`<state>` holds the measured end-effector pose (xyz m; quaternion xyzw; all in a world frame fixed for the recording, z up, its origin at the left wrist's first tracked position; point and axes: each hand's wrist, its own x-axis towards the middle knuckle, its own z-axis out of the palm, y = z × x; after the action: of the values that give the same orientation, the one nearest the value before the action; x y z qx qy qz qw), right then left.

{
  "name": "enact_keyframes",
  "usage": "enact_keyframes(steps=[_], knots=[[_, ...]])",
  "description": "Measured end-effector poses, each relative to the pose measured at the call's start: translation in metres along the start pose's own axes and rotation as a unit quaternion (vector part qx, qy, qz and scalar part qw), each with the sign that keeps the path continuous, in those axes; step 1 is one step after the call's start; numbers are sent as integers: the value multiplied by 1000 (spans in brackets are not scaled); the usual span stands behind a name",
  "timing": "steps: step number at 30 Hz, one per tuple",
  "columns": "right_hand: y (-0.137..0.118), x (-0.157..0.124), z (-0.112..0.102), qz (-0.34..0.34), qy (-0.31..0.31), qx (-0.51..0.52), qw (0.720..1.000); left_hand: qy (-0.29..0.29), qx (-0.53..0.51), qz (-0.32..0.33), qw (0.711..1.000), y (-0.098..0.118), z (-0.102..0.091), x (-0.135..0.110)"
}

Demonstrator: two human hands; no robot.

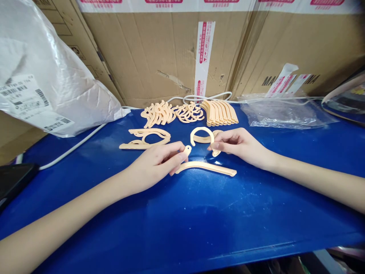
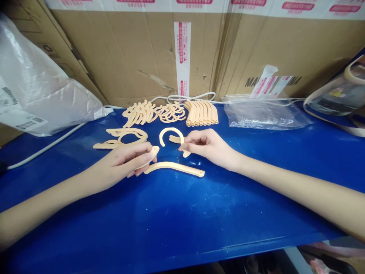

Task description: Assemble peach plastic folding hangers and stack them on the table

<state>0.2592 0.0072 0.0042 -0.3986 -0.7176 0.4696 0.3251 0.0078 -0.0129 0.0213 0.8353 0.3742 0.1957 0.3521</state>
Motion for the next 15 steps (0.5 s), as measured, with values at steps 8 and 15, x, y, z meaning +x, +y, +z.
enact_keyframes(steps=[8,15], knots=[[2,-1,1,-9,-7,0,1000,-60,-127,-33,990,-1,-8,4],[1,0,1,-23,-11,26,999,40,83,6,996,-6,3,2]])
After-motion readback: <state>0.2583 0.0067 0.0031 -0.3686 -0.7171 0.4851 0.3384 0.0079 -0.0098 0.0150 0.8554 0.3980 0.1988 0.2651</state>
